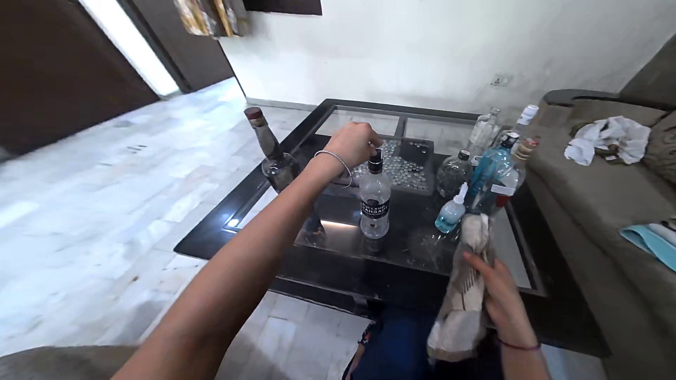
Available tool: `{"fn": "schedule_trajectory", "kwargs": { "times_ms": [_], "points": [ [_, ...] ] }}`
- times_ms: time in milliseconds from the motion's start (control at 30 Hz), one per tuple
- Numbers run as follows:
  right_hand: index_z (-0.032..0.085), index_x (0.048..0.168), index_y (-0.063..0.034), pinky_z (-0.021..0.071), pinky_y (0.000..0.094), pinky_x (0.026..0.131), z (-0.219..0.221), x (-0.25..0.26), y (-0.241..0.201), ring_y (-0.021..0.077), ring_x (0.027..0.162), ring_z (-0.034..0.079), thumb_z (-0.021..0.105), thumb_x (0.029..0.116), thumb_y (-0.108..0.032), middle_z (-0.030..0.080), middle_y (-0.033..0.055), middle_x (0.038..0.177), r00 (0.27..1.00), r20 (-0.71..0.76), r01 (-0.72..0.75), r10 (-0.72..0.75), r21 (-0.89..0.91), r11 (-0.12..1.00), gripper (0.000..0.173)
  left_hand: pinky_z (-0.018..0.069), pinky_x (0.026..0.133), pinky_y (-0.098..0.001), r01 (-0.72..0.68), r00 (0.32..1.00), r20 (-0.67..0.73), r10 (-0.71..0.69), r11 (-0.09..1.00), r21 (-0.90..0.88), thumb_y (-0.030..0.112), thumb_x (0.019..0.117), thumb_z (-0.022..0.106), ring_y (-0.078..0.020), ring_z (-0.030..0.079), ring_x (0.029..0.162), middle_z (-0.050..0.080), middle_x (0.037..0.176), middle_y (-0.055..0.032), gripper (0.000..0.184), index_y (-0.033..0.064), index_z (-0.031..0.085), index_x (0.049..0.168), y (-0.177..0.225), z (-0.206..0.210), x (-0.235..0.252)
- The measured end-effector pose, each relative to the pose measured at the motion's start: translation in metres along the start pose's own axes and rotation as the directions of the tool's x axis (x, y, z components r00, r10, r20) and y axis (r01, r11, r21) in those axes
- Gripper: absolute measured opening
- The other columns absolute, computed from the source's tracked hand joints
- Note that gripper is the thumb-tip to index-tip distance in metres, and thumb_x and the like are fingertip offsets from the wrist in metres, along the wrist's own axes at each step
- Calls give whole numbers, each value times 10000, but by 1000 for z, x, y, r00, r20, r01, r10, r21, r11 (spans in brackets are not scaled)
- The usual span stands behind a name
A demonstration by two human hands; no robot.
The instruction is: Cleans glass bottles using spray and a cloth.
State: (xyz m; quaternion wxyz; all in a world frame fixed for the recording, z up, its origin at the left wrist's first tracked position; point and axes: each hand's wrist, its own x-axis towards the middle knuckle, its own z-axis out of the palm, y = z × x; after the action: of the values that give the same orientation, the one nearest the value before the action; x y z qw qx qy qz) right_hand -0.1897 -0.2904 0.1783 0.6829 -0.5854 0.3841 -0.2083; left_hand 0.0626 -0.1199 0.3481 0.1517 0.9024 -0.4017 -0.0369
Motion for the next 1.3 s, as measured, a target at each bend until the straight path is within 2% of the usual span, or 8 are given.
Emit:
{"fn": "schedule_trajectory", "kwargs": {
  "times_ms": [300,467,667,733,800,867,1233,1300],
  "points": [
    [539,1292,-10,559,305,802,129,5,-85,104,900,644,648,984,-125,646,85,1079,910,236,304,-342,184,935,347,457,1031,-576,-61,994,96,57,997,41,-40,966,621,-401,637,1163,682,1230,-227,262,-4,728,1201,-1,-14,5],
    [516,1309,53,529,347,908,188,12,-98,176,1037,632,716,905,-53,634,166,1162,836,316,411,-448,182,894,463,474,972,-618,-119,991,70,116,991,54,-49,956,593,-421,655,1109,699,1157,-235,199,-24,750,1077,-8,-11,9],
    [552,1330,98,332,669,1017,215,19,-84,500,1267,459,839,812,-279,525,330,1348,781,164,616,-603,-361,700,702,484,938,-607,-146,988,49,143,988,49,-71,943,570,-411,662,1082,704,1117,-232,188,-38,745,1003,-15,-9,9],
    [549,1335,96,331,661,1056,223,27,-78,496,1296,466,815,805,-291,527,326,1370,738,128,654,-663,-377,656,709,485,943,-596,-149,988,47,147,988,37,-70,943,573,-404,662,1079,702,1121,-232,183,-43,744,1004,-16,-8,8],
    [516,1330,101,481,604,935,232,35,-71,429,1146,606,783,827,-254,593,295,1263,718,101,676,-689,-336,655,671,483,938,-590,-162,986,35,161,986,24,-71,938,575,-401,662,1067,701,1106,-233,176,-48,740,994,-17,-8,7],
    [537,1300,101,519,587,857,238,39,-61,405,1057,656,718,881,-246,634,281,1189,707,68,685,-704,-315,657,574,486,951,-586,-171,985,28,171,985,4,-58,943,580,-397,664,1079,704,1115,-228,188,-37,751,1020,-20,-6,8],
    [679,1118,124,448,594,1047,218,32,31,515,1222,575,552,1011,-268,621,354,1236,642,122,689,-757,-525,500,426,466,1049,-525,-121,992,23,122,992,-47,-17,984,607,-353,645,1192,688,1254,-196,240,3,740,1182,-16,-3,5],
    [682,1129,130,456,572,1047,209,28,58,495,1213,591,569,1001,-232,632,348,1225,738,163,631,-655,-512,583,399,466,1050,-524,-123,992,25,124,991,-48,-21,982,608,-353,646,1192,688,1256,-196,240,1,740,1180,-16,-3,5]
  ]
}}
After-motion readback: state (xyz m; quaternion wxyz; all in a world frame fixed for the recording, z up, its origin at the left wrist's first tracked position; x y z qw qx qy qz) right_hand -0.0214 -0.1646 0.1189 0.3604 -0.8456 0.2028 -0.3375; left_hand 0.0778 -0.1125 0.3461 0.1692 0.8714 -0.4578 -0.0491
